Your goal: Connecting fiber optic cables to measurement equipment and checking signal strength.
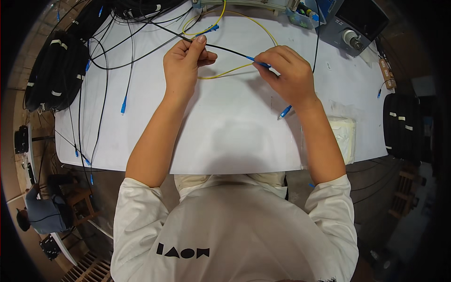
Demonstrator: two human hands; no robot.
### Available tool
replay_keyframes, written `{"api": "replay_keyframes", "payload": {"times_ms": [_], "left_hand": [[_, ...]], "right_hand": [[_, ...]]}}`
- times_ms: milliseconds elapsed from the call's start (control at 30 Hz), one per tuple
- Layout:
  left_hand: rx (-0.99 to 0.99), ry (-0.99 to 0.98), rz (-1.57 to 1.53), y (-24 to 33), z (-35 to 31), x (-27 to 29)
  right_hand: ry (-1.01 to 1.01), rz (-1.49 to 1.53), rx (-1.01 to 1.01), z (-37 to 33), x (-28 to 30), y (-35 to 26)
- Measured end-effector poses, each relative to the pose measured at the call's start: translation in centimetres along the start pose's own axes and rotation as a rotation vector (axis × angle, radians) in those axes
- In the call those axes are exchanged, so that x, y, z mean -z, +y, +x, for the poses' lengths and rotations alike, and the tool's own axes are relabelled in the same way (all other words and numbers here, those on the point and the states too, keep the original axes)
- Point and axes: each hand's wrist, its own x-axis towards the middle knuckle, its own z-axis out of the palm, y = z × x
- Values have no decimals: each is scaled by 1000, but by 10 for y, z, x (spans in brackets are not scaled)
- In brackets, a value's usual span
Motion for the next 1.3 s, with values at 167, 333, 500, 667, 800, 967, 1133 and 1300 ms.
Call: {"api": "replay_keyframes", "payload": {"times_ms": [167, 333, 500, 667, 800, 967, 1133, 1300], "left_hand": [[20, -23, 6, -3, 0, 1], [44, -103, -10, -4, -1, -2], [46, -153, -38, -3, -2, -2], [-7, -248, -116, -8, -1, -1], [-7, -348, -143, -8, 0, 4], [-4, -439, -267, -9, 1, 5], [21, -435, -254, -6, 3, 7], [66, -243, -286, 4, 11, 18]], "right_hand": [[59, -41, 9, 2, 1, -1], [30, -21, -110, -1, 8, 5], [-61, 93, -280, -5, 13, 11], [-198, 567, -924, -12, 10, 18], [-242, 771, -1153, -9, 11, 20], [-399, 939, -1339, -9, 10, 22], [-424, 938, -1257, -6, 15, 18], [-495, 702, -959, -9, 16, 18]]}}
